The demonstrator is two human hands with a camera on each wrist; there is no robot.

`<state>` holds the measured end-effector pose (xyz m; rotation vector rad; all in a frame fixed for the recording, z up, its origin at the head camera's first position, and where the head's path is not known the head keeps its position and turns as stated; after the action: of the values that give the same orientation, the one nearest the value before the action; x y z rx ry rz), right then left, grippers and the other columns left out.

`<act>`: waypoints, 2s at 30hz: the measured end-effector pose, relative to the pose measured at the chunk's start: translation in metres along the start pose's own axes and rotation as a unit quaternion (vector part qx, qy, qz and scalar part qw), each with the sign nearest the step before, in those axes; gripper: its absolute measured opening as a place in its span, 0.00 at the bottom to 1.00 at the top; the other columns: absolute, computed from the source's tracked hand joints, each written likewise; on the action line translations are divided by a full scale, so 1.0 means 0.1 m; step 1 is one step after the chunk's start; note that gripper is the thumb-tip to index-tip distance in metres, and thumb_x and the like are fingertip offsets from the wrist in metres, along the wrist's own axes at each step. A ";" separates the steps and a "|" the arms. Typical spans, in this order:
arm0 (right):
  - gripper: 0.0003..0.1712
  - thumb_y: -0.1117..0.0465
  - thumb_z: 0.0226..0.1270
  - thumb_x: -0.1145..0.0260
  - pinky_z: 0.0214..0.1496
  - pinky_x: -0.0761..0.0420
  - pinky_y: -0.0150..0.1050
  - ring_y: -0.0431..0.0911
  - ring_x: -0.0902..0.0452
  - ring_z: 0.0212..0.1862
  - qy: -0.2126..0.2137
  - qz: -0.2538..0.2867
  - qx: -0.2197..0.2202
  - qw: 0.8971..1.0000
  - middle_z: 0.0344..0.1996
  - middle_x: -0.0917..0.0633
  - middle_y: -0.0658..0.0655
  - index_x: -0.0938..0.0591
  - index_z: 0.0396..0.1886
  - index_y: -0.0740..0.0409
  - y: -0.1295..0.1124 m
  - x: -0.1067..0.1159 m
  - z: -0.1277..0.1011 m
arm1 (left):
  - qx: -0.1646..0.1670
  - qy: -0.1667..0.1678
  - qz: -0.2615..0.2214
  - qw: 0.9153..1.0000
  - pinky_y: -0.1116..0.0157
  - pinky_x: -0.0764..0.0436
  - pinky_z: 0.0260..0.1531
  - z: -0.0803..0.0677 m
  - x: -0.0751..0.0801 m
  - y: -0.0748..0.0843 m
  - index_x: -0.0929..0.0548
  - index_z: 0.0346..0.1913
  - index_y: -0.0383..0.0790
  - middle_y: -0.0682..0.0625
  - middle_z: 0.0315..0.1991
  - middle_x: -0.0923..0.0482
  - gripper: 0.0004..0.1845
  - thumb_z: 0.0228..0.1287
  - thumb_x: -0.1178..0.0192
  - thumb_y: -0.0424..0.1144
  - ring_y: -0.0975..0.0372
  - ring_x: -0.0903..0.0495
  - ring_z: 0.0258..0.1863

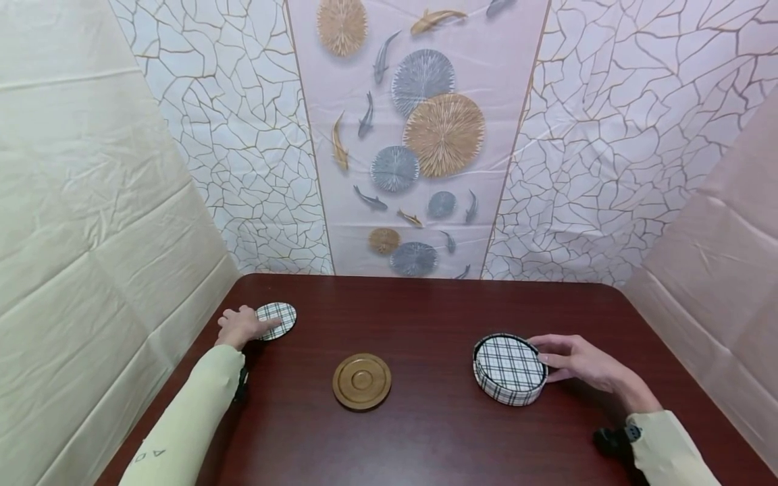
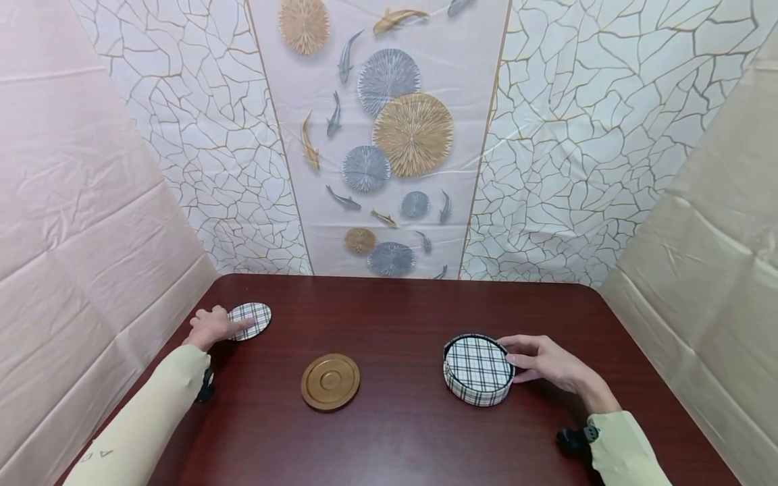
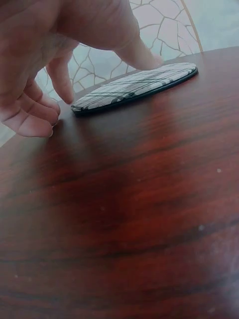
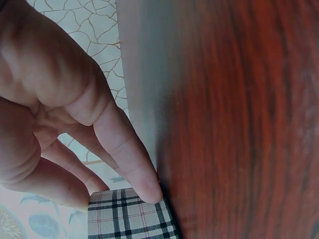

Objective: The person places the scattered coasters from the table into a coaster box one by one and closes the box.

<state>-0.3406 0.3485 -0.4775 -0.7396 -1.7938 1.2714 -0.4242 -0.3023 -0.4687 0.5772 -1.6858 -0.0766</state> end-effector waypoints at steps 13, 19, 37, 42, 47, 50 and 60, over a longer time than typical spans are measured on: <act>0.32 0.62 0.75 0.42 0.50 0.16 0.51 0.46 0.18 0.51 -0.006 0.001 0.001 1.000 0.61 0.26 0.71 0.39 0.71 0.73 -0.05 -0.03 -0.02 | 0.060 0.005 -0.038 0.997 0.39 0.30 0.54 -0.01 0.03 -0.07 0.43 0.61 0.17 0.20 0.55 0.47 0.55 0.51 0.32 0.63 0.32 0.45 0.58; 0.32 0.62 0.73 0.41 0.50 0.15 0.51 0.48 0.17 0.50 0.011 -0.006 -0.011 1.000 0.63 0.28 0.71 0.37 0.71 0.71 -0.02 0.01 -0.01 | 0.060 0.032 -0.068 0.995 0.39 0.33 0.58 0.02 0.05 -0.01 0.47 0.63 0.18 0.21 0.58 0.45 0.56 0.50 0.28 0.57 0.33 0.44 0.59; 0.32 0.63 0.74 0.41 0.49 0.15 0.51 0.47 0.17 0.50 -0.001 -0.001 0.002 1.000 0.62 0.26 0.67 0.38 0.70 0.73 -0.04 0.00 -0.02 | -0.009 0.100 -0.193 0.976 0.43 0.32 0.59 -0.05 0.18 0.19 0.41 0.65 0.26 0.24 0.60 0.37 0.29 0.61 0.54 0.33 0.33 0.34 0.57; 0.32 0.63 0.74 0.41 0.49 0.15 0.51 0.47 0.17 0.50 0.001 -0.002 0.001 1.000 0.61 0.25 0.66 0.38 0.70 0.73 -0.04 0.00 -0.02 | -0.020 0.125 -0.223 0.967 0.47 0.26 0.54 -0.08 0.24 0.26 0.37 0.66 0.28 0.28 0.60 0.32 0.29 0.60 0.56 0.32 0.38 0.32 0.59; 0.32 0.62 0.74 0.41 0.49 0.15 0.51 0.46 0.17 0.50 -0.002 -0.003 0.005 1.000 0.63 0.28 0.71 0.39 0.70 0.74 -0.07 -0.02 -0.02 | -0.028 0.117 -0.261 0.958 0.56 0.17 0.33 -0.10 0.21 0.33 0.37 0.66 0.26 0.28 0.57 0.29 0.28 0.61 0.59 0.31 0.41 0.27 0.52; 0.32 0.63 0.74 0.42 0.49 0.15 0.50 0.46 0.17 0.50 -0.004 -0.002 0.008 1.000 0.64 0.31 0.76 0.39 0.71 0.74 -0.09 -0.03 -0.03 | -0.030 0.103 -0.295 0.949 0.57 0.15 0.27 -0.12 0.17 0.39 0.39 0.67 0.25 0.28 0.57 0.30 0.29 0.62 0.59 0.30 0.45 0.25 0.47; 0.32 0.63 0.75 0.42 0.49 0.15 0.50 0.47 0.17 0.50 0.000 0.004 0.002 1.000 0.65 0.34 0.79 0.40 0.71 0.73 -0.05 -0.01 -0.03 | -0.030 0.066 -0.375 0.924 0.56 0.13 0.31 -0.22 0.01 0.62 0.39 0.69 0.29 0.30 0.57 0.31 0.29 0.63 0.59 0.27 0.57 0.22 0.32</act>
<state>-0.3372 0.3473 -0.4726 -0.7448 -1.7903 1.2802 -0.4235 -0.2428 -0.4406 1.1296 -1.2455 -0.6240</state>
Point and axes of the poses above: each hand's wrist, its own z-axis towards the middle knuckle, its own x-axis out of the back of the hand, y = z × x, the point moved 8 cm from there along z, towards the middle knuckle
